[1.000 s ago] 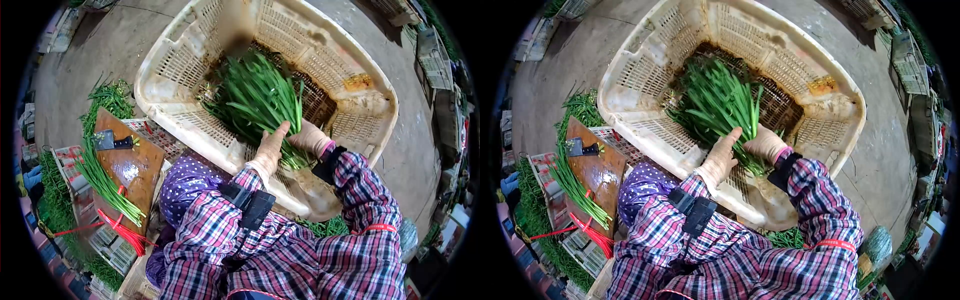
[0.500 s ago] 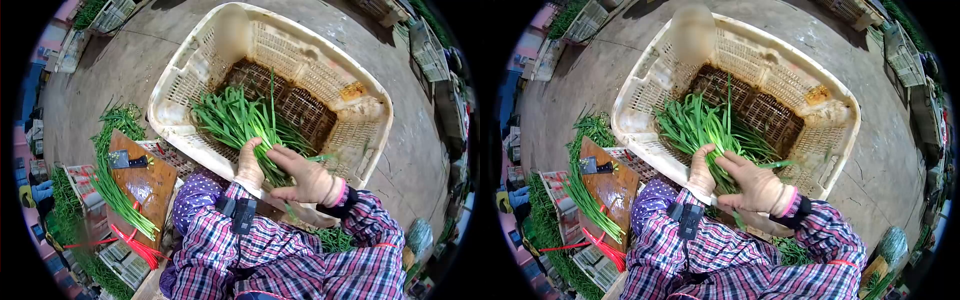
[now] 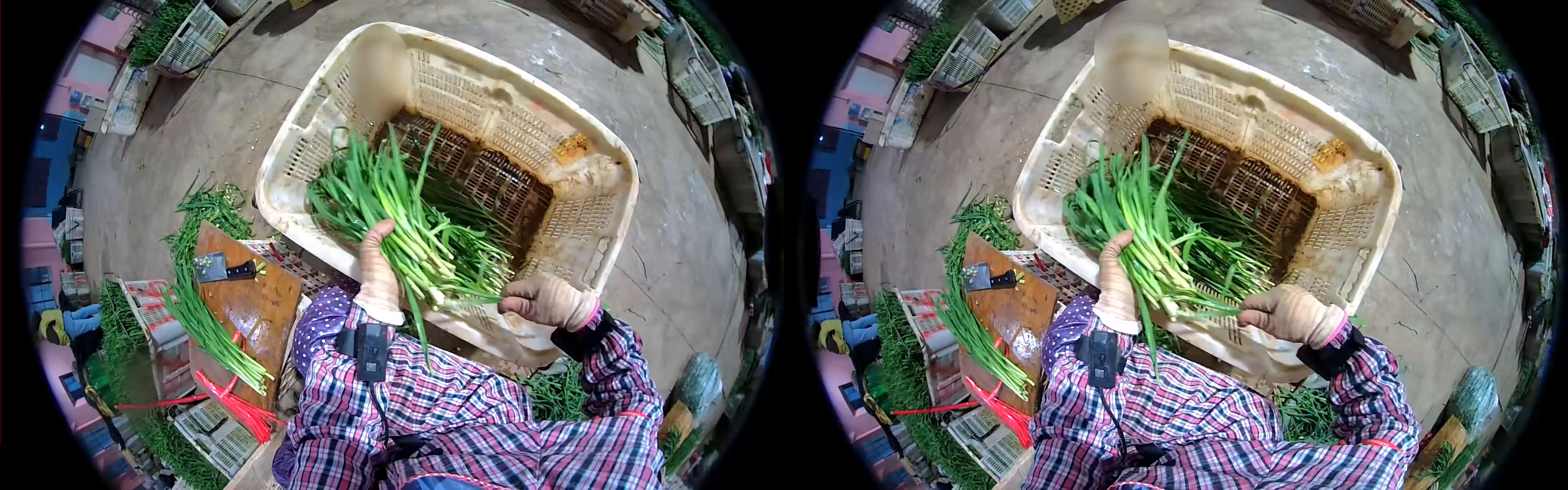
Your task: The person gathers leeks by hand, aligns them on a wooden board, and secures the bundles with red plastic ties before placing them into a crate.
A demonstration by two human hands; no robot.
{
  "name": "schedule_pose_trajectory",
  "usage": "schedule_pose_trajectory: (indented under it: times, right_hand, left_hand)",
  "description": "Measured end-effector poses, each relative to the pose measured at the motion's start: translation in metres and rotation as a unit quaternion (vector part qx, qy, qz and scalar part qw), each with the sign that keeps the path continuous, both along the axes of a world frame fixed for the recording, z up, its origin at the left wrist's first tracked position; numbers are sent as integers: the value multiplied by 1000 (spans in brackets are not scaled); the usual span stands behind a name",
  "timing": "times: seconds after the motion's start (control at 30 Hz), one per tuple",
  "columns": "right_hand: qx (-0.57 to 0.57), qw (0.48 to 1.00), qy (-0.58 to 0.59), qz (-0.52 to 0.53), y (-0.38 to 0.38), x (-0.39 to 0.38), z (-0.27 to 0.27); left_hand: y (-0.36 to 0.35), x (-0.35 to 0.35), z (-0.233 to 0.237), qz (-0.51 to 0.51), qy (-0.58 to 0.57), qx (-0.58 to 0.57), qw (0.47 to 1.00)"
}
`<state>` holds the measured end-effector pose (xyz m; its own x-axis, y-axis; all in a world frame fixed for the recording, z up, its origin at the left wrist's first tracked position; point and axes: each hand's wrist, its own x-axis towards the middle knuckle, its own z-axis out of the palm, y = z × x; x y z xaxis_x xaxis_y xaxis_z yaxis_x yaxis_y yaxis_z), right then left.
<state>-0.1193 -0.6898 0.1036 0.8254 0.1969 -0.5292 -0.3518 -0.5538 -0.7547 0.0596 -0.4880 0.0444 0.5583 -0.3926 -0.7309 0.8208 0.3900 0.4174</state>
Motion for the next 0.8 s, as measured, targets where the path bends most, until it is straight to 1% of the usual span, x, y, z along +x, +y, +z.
schedule_pose_trajectory:
  times: [0.07, 0.13, 0.17, 0.2, 0.23, 0.27, 0.3, 0.33, 0.37, 0.4, 0.43, 0.47, 0.5, 0.53, 0.57, 0.6, 0.63, 0.67, 0.7, 0.73, 0.77, 0.8]
  right_hand:
    - [-70, 997, 16, 8, -8, -10, 9]
    - [-180, 983, 26, 30, -20, -26, -8]
    - [-224, 972, 53, 45, -27, -29, -15]
    - [-314, 936, 126, 98, -26, -17, -7]
    - [-328, 932, 114, 104, -26, -13, -2]
    - [-343, 927, 101, 109, -26, -11, 0]
    - [-342, 928, 97, 109, -20, -8, 2]
    - [-392, 915, -54, 77, -14, -4, 4]
    - [-432, 877, -204, 43, -7, 0, 6]
    - [-378, 899, -220, 12, -3, 8, 11]
    - [-275, 943, -185, -46, 4, 12, 7]
    - [-167, 970, -147, -100, 12, 18, -1]
    - [-19, 983, -63, -171, 23, 24, -7]
    - [187, 958, 10, -217, 35, 29, -25]
    - [290, 925, 46, -240, 51, 32, -38]
    - [390, 880, 82, -259, 66, 38, -43]
    - [535, 774, 142, -306, 75, 48, -32]
    - [660, 640, 199, -340, 84, 58, -20]
    - [637, 622, 190, -413, 92, 66, -17]
    - [648, 648, 149, -372, 92, 75, -18]
    - [646, 638, 139, -395, 94, 79, -11]
    - [642, 629, 130, -418, 97, 84, 2]
  left_hand:
    - [9, 8, 5, 7, -39, 23, 999]
    - [20, 15, 25, -6, -50, -27, 998]
    - [22, 15, 39, 3, -25, -55, 998]
    - [24, 15, 48, 11, 1, -84, 996]
    - [29, 17, 49, -6, -20, -80, 997]
    - [33, 18, 46, -2, -24, -110, 994]
    - [34, 17, 52, -9, -36, -101, 994]
    - [35, 15, 58, -16, -49, -91, 994]
    - [38, 14, 62, -49, -39, -91, 994]
    - [37, 10, 65, -17, -26, -94, 995]
    - [37, 6, 70, -12, -34, -91, 995]
    - [36, 4, 74, -7, -42, -89, 995]
    - [37, 1, 78, -17, -6, -133, 991]
    - [37, -3, 86, -36, -30, -58, 997]
    - [39, -5, 89, -44, -6, -75, 996]
    - [41, -8, 90, -52, 18, -91, 994]
    - [42, -10, 86, -38, 20, -103, 994]
    - [52, -10, 90, -118, 64, -208, 969]
    - [51, -13, 96, -99, 58, -188, 976]
    - [48, -16, 103, -79, 52, -167, 981]
    - [47, -18, 112, -112, 25, -194, 974]
    - [51, -19, 114, -107, 20, -162, 981]
